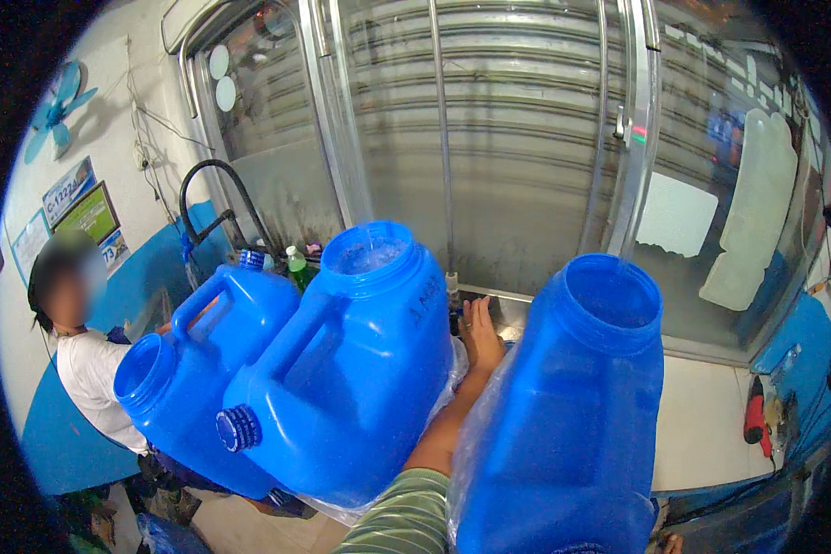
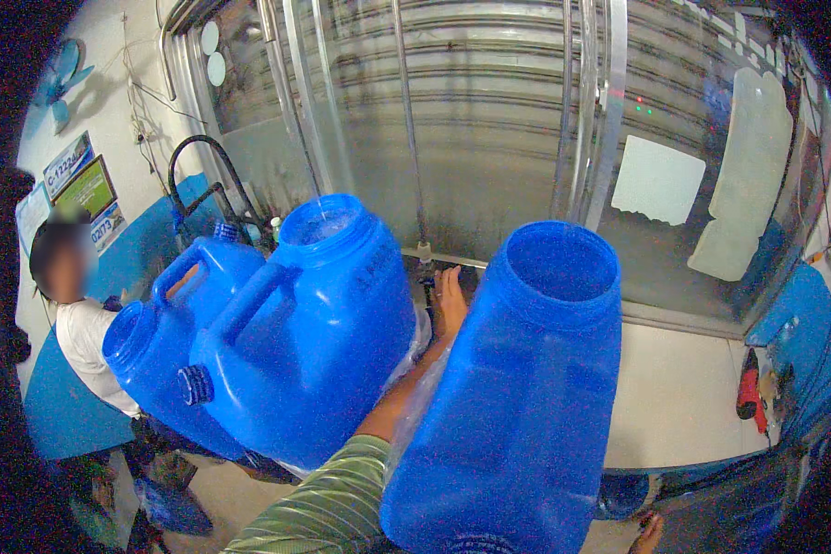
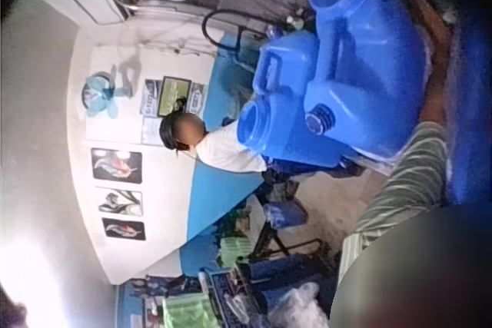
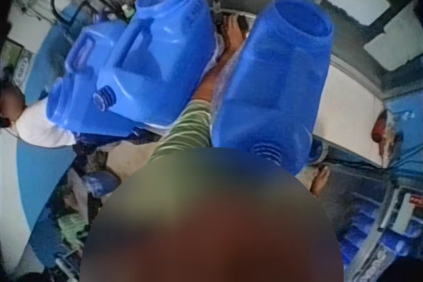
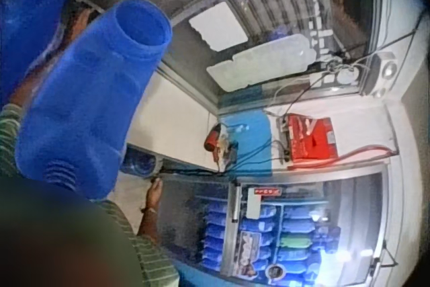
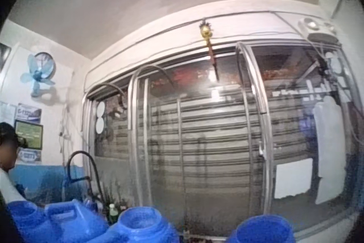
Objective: The person wraps large blue water containers with clear plastic film, seals the openings with caps, and stacks the finished units on a metal counter. A coworker fills and handles additional containers nearby.
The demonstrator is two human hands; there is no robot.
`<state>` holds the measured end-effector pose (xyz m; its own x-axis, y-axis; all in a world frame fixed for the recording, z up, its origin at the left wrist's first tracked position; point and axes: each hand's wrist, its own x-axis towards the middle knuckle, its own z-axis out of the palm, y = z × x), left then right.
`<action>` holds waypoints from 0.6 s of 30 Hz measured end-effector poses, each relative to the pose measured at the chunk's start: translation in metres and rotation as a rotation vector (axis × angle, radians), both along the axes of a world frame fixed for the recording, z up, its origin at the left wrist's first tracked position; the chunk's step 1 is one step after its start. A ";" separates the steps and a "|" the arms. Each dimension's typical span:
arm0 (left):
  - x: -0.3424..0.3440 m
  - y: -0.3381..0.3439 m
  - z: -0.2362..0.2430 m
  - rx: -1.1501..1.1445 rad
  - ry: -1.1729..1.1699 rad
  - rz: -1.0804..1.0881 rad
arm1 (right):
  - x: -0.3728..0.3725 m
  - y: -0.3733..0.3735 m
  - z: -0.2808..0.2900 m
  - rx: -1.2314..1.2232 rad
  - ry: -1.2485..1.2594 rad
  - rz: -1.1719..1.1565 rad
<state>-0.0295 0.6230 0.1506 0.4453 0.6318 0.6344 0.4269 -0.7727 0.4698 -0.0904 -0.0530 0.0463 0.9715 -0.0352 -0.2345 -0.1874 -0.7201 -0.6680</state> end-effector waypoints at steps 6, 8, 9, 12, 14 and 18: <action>0.006 0.007 -0.029 0.028 0.358 -0.032 | -0.019 0.033 0.030 -0.061 -0.287 -0.029; 0.005 0.011 -0.046 0.197 0.286 -0.011 | -0.013 0.023 0.011 0.104 -0.289 -0.017; 0.002 0.014 -0.057 0.273 0.262 0.001 | -0.020 0.031 0.018 0.134 -0.255 -0.023; 0.016 0.017 -0.076 0.440 0.148 0.014 | -0.037 0.035 0.033 0.255 -0.229 -0.076; 0.005 0.055 -0.091 0.455 0.151 0.079 | -0.016 0.048 0.011 0.445 -0.290 -0.065; 0.002 0.037 -0.066 0.288 0.189 -0.046 | 0.022 0.106 0.052 0.534 -0.408 0.148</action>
<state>-0.0271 0.6602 0.0849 0.5962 0.4152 0.6872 0.4472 -0.8826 0.1452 -0.0688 0.0533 0.0985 0.9714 0.1234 0.2027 0.2294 -0.2709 -0.9349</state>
